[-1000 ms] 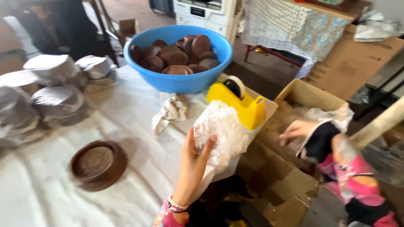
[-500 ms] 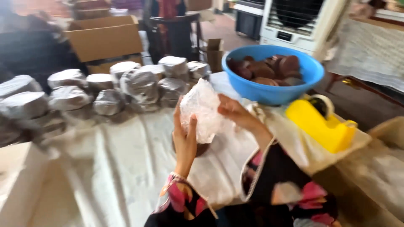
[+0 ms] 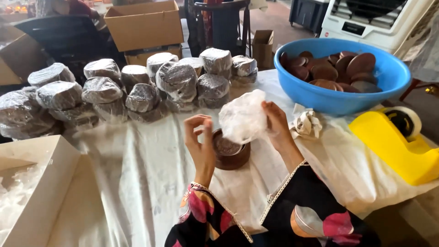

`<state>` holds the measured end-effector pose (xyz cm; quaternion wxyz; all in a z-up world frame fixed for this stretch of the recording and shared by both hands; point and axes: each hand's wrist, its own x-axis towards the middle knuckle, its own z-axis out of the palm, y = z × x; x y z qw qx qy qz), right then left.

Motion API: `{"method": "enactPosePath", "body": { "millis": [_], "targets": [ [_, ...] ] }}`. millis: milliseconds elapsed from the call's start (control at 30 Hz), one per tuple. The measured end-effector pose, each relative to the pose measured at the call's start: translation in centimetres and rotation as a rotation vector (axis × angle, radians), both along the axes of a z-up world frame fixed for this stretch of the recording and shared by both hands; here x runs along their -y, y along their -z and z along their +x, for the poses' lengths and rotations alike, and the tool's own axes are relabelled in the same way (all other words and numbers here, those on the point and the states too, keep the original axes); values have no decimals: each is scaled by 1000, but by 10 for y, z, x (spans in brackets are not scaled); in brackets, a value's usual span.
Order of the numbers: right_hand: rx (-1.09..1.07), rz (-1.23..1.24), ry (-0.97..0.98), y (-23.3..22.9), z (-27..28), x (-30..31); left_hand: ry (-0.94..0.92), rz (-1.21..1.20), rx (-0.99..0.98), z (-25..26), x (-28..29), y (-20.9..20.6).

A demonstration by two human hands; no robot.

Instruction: Wrapping round brown discs in bubble wrap and securing them.

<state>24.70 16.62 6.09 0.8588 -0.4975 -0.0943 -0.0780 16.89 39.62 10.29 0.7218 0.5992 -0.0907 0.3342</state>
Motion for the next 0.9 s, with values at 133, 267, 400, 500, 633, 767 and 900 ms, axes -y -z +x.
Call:
{"method": "enactPosePath", "body": {
  "millis": [133,267,400,500,633,767,900],
  "targets": [
    [-2,-120,-99,-3,-8,-14,-199,678,383,-25,10,-32],
    [-28,-197,-103,-19,-28,-22,-253,945,395,-17,14,-22],
    [190,-331,-211,-48,-50,-34,-265,817,185,-10,11,-12],
    [166,-349,-165,-48,-47,-33,-245,644,63,-7,10,-14],
    [184,-375,-39,-20,-30,-23,-222,536,58,-1,16,-8],
    [201,-277,-163,17,-6,-4,-32,313,-23,3,15,-2],
    [346,-319,-378,-21,-36,-13,-110,396,-139,-2,13,-1]
  ]
}}
